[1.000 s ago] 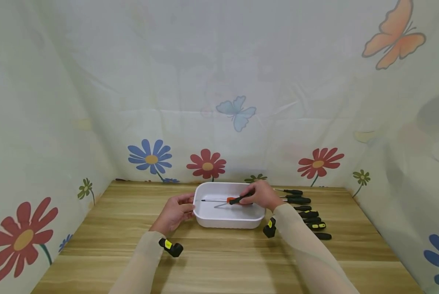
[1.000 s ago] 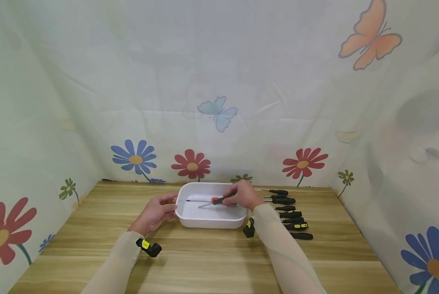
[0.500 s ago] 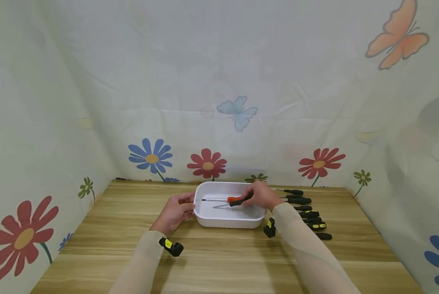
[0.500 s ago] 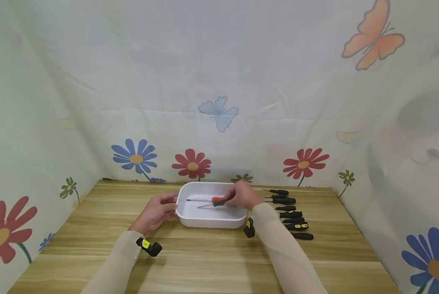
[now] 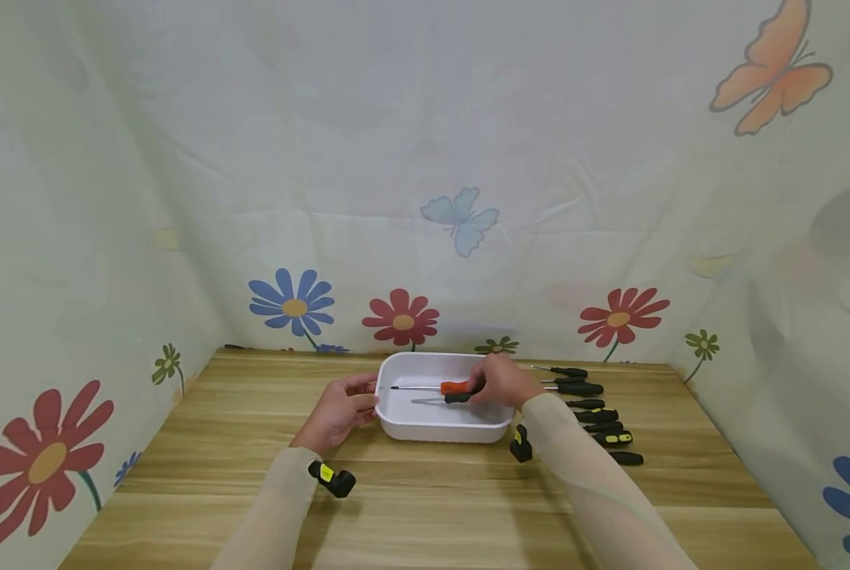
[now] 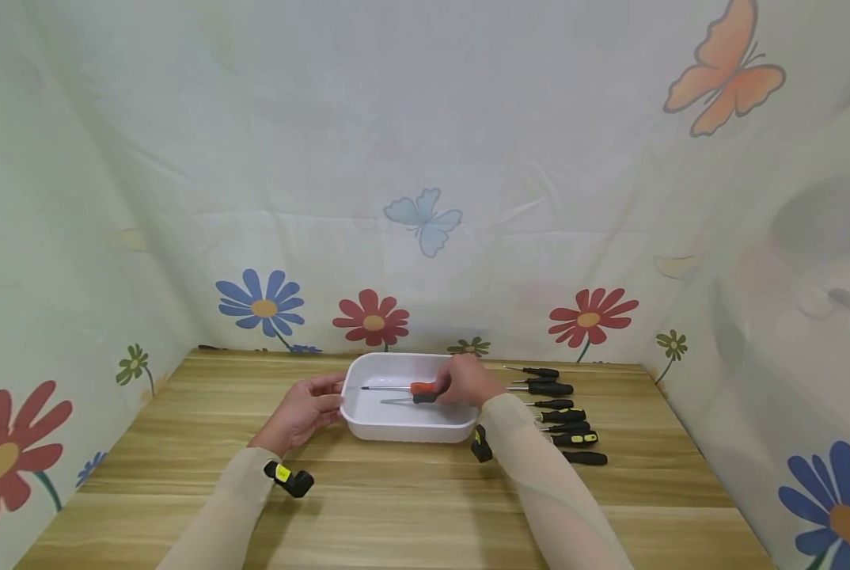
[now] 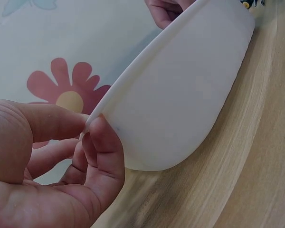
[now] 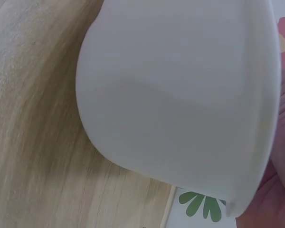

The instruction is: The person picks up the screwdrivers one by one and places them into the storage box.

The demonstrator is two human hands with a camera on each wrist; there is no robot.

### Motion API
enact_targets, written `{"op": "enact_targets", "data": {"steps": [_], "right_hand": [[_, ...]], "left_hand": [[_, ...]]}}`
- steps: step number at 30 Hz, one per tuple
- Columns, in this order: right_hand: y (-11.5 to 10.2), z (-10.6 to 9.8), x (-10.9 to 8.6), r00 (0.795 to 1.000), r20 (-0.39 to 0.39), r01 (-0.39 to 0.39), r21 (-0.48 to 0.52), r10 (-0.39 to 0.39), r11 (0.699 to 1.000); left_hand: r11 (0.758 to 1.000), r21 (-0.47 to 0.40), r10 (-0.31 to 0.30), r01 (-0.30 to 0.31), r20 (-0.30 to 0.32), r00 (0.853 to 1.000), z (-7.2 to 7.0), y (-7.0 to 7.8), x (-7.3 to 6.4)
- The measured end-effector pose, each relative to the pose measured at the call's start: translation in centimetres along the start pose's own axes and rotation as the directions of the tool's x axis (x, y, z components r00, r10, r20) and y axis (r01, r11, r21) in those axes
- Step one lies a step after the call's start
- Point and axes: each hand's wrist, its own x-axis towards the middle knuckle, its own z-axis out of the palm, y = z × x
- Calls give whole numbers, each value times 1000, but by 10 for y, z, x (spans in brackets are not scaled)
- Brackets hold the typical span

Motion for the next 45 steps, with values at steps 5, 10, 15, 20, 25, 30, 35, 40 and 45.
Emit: {"op": "enact_targets", "data": {"steps": [5, 10, 15, 20, 25, 30, 35, 40, 45], "right_hand": [[1, 3, 3, 1000, 7, -6, -30, 7, 1000], [2, 6, 6, 1000, 9, 13, -58, -12, 998], [2, 7, 7, 999, 16, 36, -78, -35, 996], [1, 7, 8, 999, 27, 35, -99, -32, 994], [-2, 8, 9, 999, 28, 41, -143, -38, 989], [-3, 10, 11, 999, 39, 30, -156, -24, 987], [-4, 9, 11, 999, 50, 23, -176, -14, 984], [-6, 10, 11, 999, 51, 26, -204, -15, 979], [-8, 12, 10, 999, 50, 16, -220, -5, 975]], "left_hand": [[1000, -2, -8, 8, -4, 1000, 0, -1, 0], [1000, -7, -22, 22, -1, 1000, -1, -1, 1], [999, -11, -31, 31, -1, 1000, -2, -1, 1], [1000, -11, -24, 24, -4, 1000, -1, -1, 2], [1000, -13, -20, 20, 0, 1000, 0, 0, 1], [1000, -6, -19, 19, 1, 1000, 0, 0, 1], [1000, -8, -20, 20, 2, 1000, -1, 0, 2], [1000, -5, -24, 24, 4, 1000, -1, 1, 1], [1000, 1, -19, 19, 5, 1000, 0, 1, 0]]}}
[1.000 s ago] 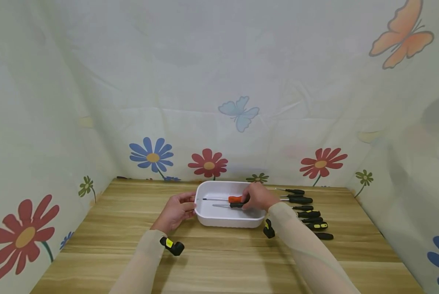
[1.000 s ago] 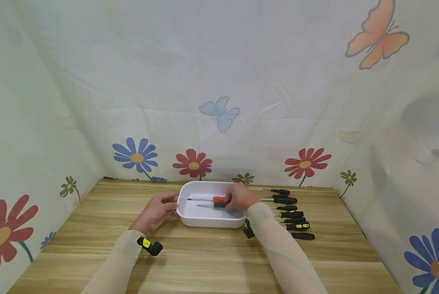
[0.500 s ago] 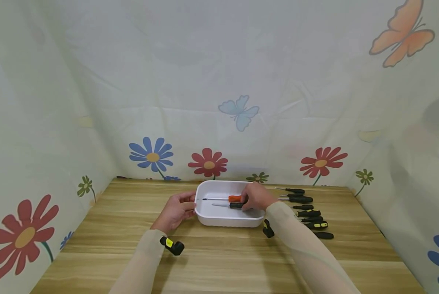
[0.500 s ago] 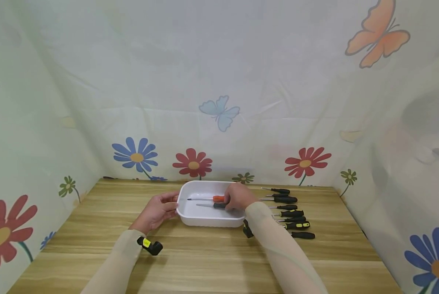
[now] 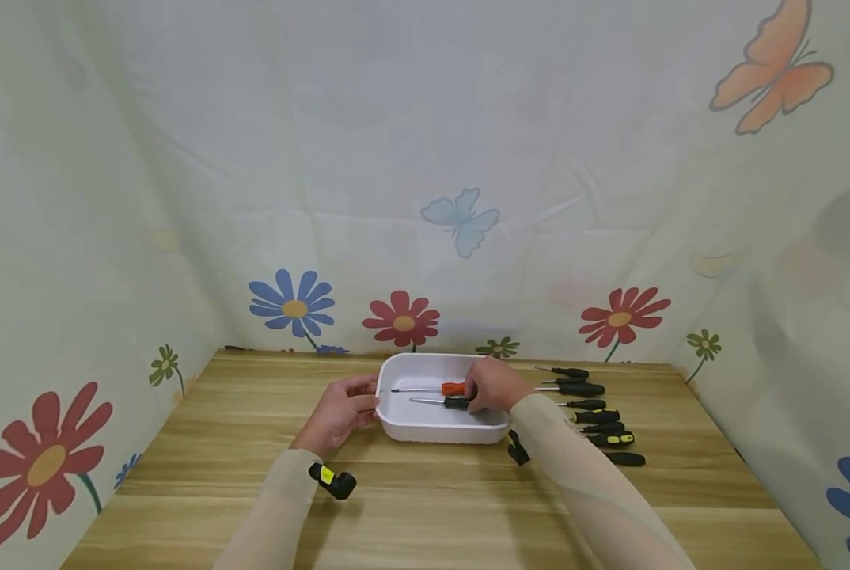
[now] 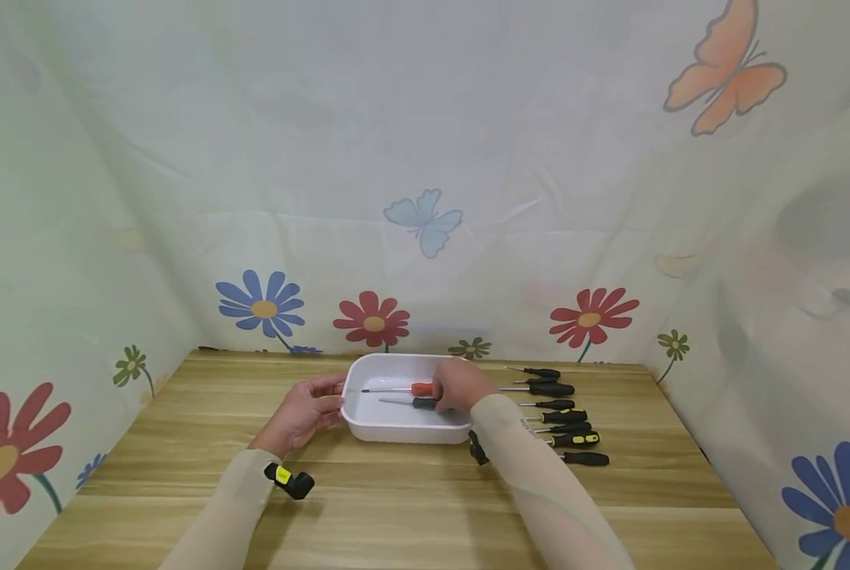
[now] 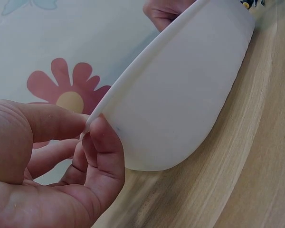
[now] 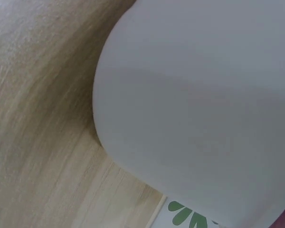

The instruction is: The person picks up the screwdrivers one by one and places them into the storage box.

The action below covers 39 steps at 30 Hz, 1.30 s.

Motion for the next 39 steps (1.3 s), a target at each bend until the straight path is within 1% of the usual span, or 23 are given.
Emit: {"op": "enact_targets", "data": {"steps": [5, 12, 21, 26, 33, 39], "right_hand": [[-1, 0, -1, 1000, 4, -4, -36, 4, 999], [2, 0, -1, 1000, -14, 16, -37, -17, 999], [2, 1, -5, 999, -32, 6, -4, -6, 1000], [2, 0, -7, 999, -40, 16, 3, -16, 1000], [3, 0, -8, 999, -36, 13, 14, -12, 1000], [4, 1, -9, 999, -34, 7, 33, -5, 999]], "left_hand": [[1000, 2, 8, -8, -2, 1000, 1, 0, -2], [1000, 7, 2, -2, 4, 1000, 1, 1, -2], [1000, -1, 7, -7, 2, 1000, 1, -1, -1], [1000, 2, 11, -11, -2, 1000, 1, -1, -1], [1000, 11, 12, -12, -7, 1000, 2, -1, -2], [1000, 4, 14, -14, -9, 1000, 1, -2, 0]]}}
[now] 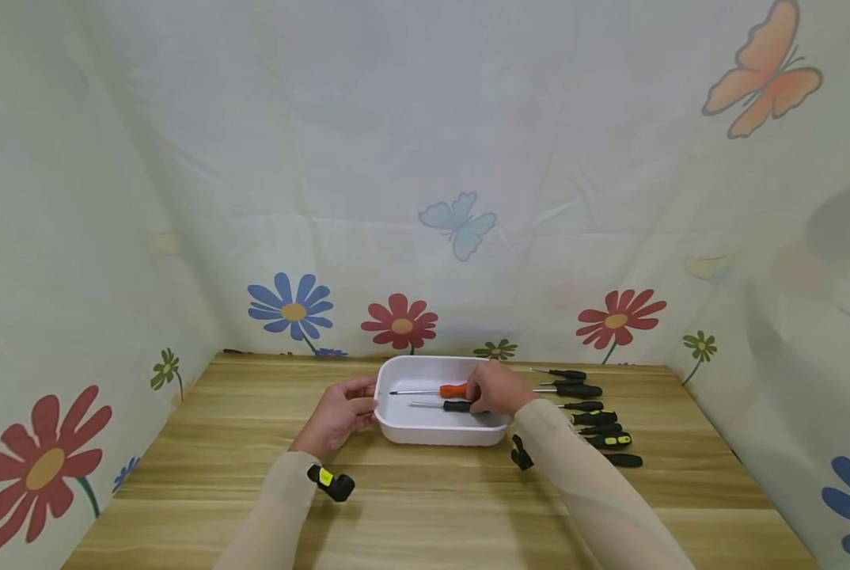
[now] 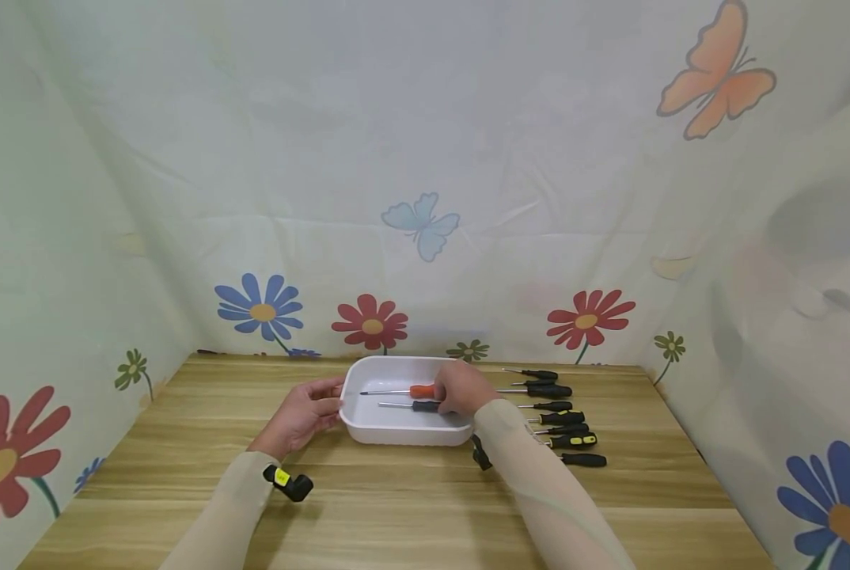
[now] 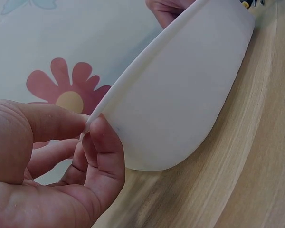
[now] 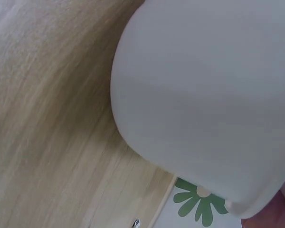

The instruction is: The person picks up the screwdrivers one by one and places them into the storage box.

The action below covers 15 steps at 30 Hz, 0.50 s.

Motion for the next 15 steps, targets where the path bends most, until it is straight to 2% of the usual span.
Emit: {"op": "enact_targets", "data": {"steps": [6, 15], "right_hand": [[2, -1, -2, 1000, -21, -17, 3, 17, 1000], [5, -3, -9, 998, -57, 7, 33, -5, 999]], "left_hand": [[1000, -6, -6, 6, -2, 1000, 0, -1, 0], [1000, 1, -3, 3, 6, 1000, 0, -1, -1]]}}
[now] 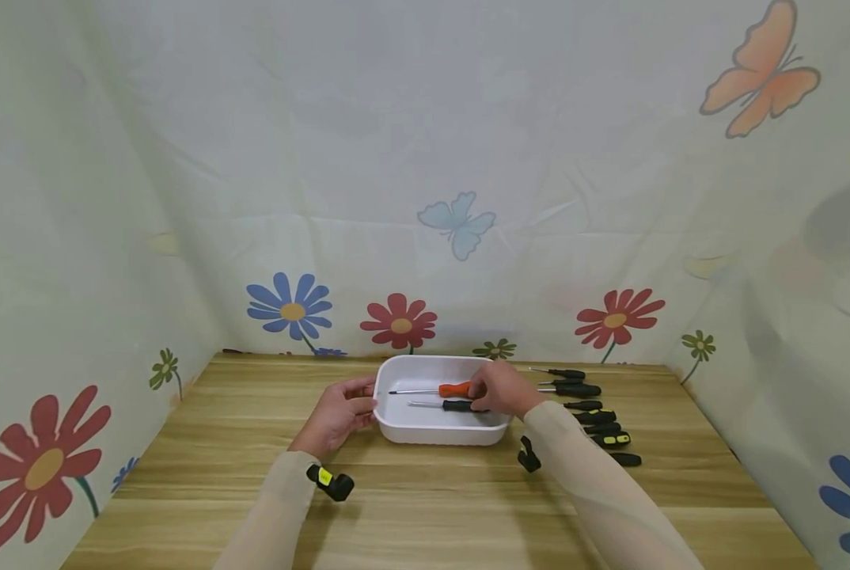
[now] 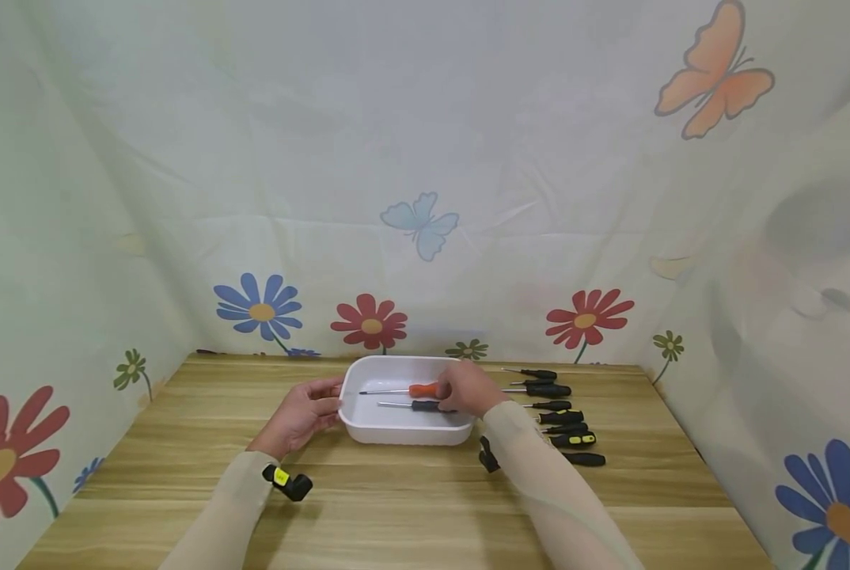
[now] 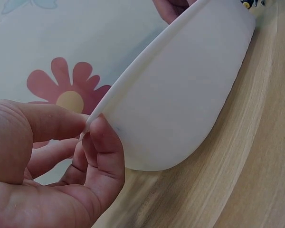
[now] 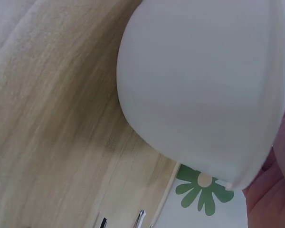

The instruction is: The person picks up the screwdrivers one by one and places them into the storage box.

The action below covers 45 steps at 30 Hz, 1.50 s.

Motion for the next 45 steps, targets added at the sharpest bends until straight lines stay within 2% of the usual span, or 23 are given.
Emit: {"op": "enact_targets", "data": {"steps": [9, 18, 23, 29, 40, 45], "right_hand": [[2, -7, -13, 997, -46, 59, 116, -54, 992], [6, -15, -26, 995, -73, 84, 215, -69, 973], [13, -19, -36, 996, -83, 54, 288, -31, 956], [18, -26, -50, 990, -135, 27, 363, 24, 932], [29, -31, -75, 979, -195, 16, 384, 64, 923], [35, -32, -85, 975, -203, 4, 424, 91, 906]], "left_hand": [[1000, 3, -9, 9, -2, 1000, -2, 0, 0], [1000, 1, 4, -4, 2, 1000, -2, 0, 0], [1000, -2, 6, -6, 7, 1000, -4, -1, 2], [1000, -7, 14, -14, 6, 1000, -4, -2, 3], [1000, -12, 16, -15, 20, 1000, -1, -1, 3], [1000, -9, 15, -15, 14, 1000, -1, -1, 3]]}}
